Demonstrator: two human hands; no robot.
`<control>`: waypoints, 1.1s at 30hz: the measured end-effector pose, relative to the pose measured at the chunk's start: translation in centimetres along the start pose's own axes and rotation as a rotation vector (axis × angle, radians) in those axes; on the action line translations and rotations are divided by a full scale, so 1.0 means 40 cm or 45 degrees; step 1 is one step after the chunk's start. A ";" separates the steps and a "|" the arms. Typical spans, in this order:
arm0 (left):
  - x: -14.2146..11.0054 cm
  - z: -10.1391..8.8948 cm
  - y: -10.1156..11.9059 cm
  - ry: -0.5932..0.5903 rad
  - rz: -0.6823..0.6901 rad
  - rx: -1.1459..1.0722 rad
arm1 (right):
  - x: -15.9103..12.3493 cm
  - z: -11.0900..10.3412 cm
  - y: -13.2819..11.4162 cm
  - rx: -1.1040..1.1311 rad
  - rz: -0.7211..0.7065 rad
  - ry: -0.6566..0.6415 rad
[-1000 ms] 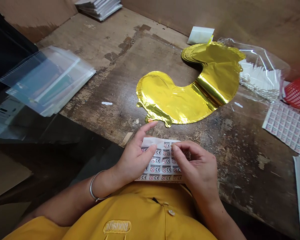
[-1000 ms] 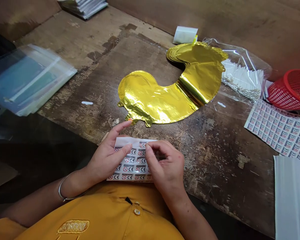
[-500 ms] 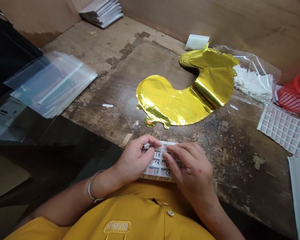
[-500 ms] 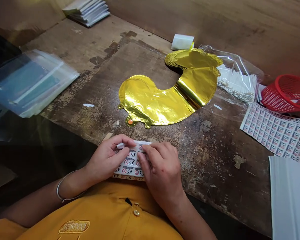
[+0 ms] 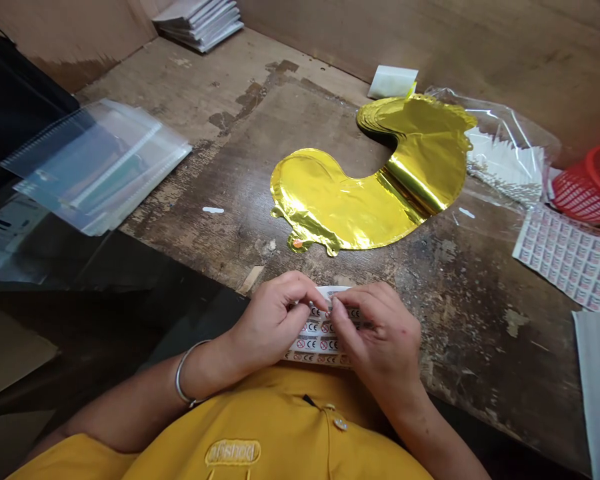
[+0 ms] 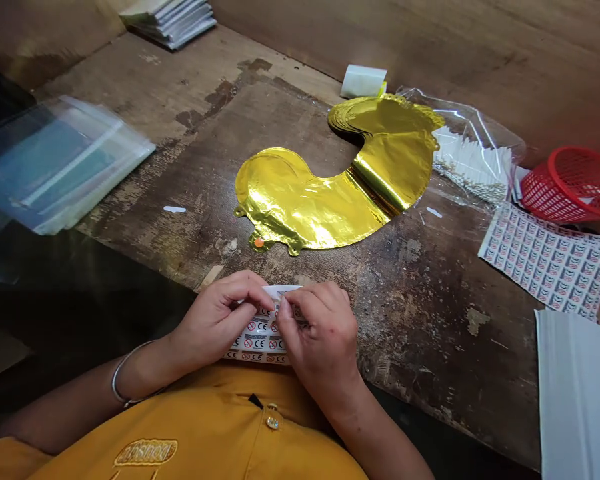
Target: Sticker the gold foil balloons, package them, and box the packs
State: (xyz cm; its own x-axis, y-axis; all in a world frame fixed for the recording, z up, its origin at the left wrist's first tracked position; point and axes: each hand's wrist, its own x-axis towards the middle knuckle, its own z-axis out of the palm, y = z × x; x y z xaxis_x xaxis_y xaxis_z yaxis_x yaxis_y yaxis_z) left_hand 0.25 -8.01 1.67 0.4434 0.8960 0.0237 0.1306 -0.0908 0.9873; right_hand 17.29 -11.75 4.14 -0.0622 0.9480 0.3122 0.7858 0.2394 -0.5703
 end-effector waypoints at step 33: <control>0.013 -0.022 0.039 -0.385 0.162 0.291 | 0.114 -0.108 0.009 -0.071 -0.328 -0.741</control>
State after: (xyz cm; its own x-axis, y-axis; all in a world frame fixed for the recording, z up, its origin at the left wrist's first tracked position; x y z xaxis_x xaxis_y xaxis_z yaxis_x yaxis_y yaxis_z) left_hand -0.09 -7.31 3.34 0.7053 0.7061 0.0629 0.2363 -0.3178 0.9183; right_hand 19.94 -8.24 8.66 -0.5651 0.8241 -0.0388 0.7311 0.4785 -0.4864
